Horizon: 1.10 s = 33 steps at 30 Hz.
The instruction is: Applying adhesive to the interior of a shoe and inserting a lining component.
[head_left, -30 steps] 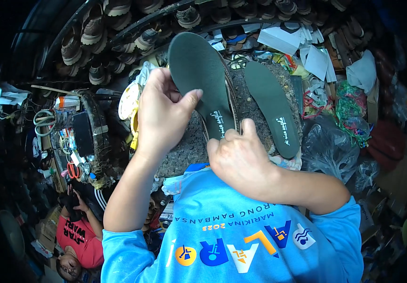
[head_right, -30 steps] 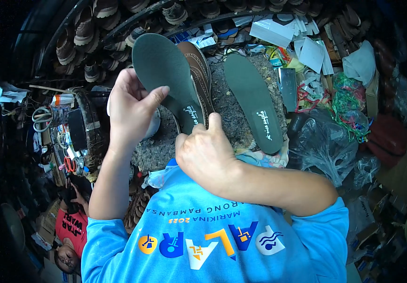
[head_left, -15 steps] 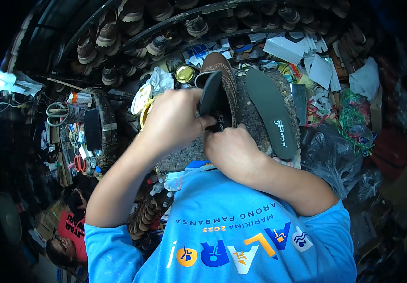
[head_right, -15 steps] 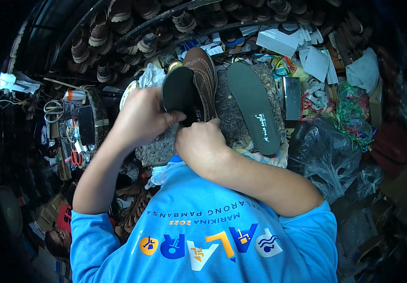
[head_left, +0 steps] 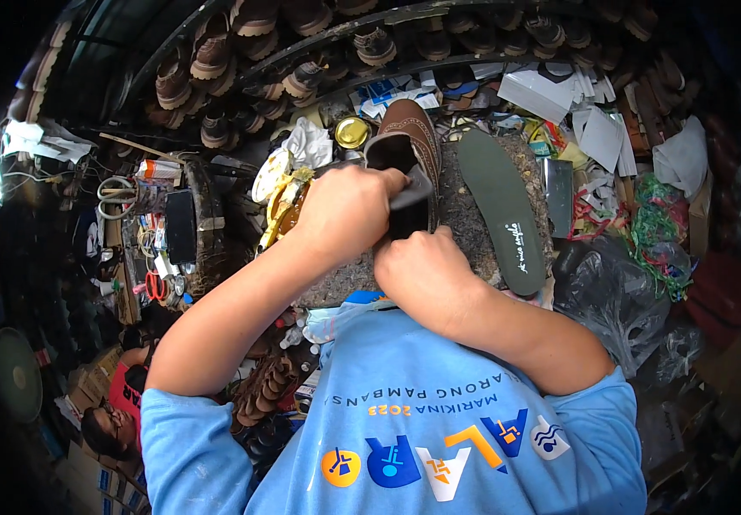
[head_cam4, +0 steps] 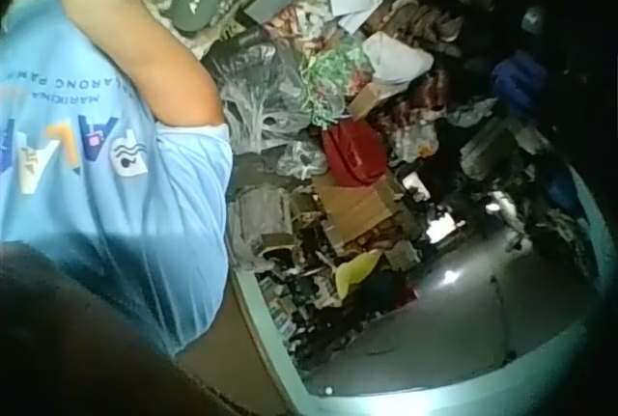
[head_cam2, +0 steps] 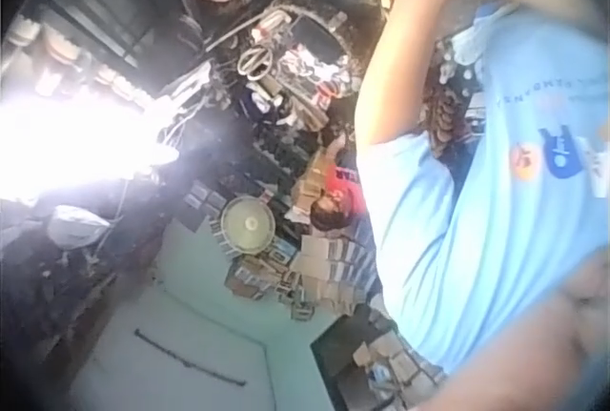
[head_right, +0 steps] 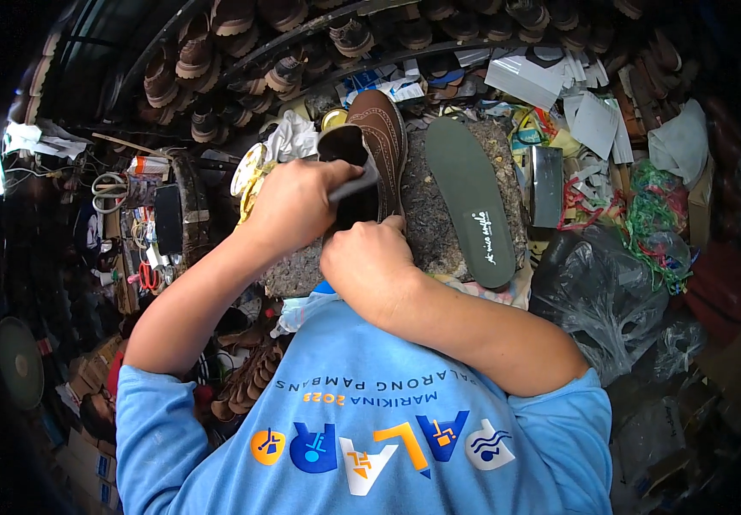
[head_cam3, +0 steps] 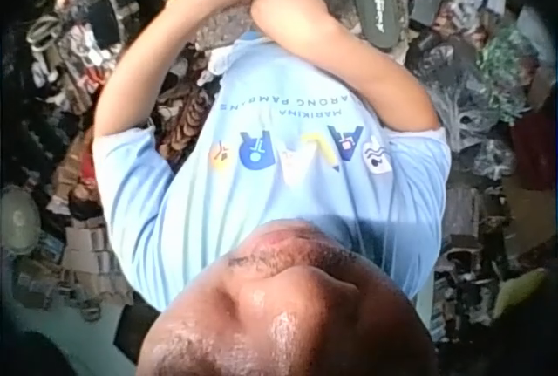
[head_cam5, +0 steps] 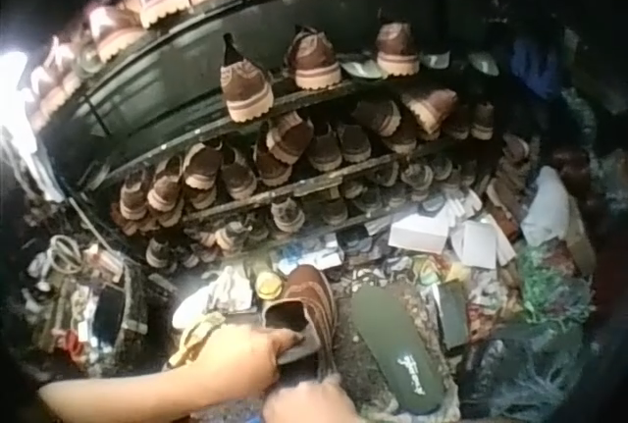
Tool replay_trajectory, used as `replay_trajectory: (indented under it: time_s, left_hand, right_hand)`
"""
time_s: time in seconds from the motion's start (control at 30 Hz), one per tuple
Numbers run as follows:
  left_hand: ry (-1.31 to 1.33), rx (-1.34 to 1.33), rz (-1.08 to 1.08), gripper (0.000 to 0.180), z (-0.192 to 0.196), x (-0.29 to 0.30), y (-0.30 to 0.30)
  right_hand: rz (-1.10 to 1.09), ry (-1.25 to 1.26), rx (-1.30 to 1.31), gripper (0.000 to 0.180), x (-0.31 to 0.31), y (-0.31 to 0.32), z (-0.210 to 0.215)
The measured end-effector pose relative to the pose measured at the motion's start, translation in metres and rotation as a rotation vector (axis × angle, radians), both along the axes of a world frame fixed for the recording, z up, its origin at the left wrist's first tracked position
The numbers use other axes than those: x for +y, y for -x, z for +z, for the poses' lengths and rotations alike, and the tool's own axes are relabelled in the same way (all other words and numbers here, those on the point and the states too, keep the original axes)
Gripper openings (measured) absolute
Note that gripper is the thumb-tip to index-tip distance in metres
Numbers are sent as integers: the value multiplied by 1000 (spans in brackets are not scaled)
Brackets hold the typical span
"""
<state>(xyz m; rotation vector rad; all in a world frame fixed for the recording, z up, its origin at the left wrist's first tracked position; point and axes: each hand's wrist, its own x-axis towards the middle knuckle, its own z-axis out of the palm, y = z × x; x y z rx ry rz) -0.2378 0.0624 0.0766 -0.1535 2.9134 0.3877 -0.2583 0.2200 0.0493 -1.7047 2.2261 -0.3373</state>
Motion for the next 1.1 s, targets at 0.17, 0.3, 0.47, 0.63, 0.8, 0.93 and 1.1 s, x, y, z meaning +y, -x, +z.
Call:
replay_trajectory:
  time_s: [0.17, 0.3, 0.47, 0.63, 0.8, 0.93, 1.1]
  left_hand:
    - [-639, 300, 577, 24, 46, 20, -21]
    - [-832, -21, 535, 48, 52, 45, -43]
    - [-706, -437, 477, 82, 41, 47, 9]
    - [-699, -653, 452, 90, 14, 40, 31]
    - [-534, -686, 432, 102, -6, 41, 43]
    - [-370, -731, 127, 105, 2, 34, 46]
    - [-639, -790, 390, 98, -3, 47, 50]
  right_hand:
    - [-99, 32, 14, 6, -1, -1, -3]
    - [73, -122, 1, 26, -1, 1, 1]
    - [5, 51, 88, 34, -6, -12, -35]
    - [-61, -32, -44, 26, -17, -17, -38]
    - [-62, -72, 10, 23, -13, -14, -26]
    - [-90, -206, -136, 28, -11, -3, -16]
    - [-101, 15, -90, 25, -9, -9, -17]
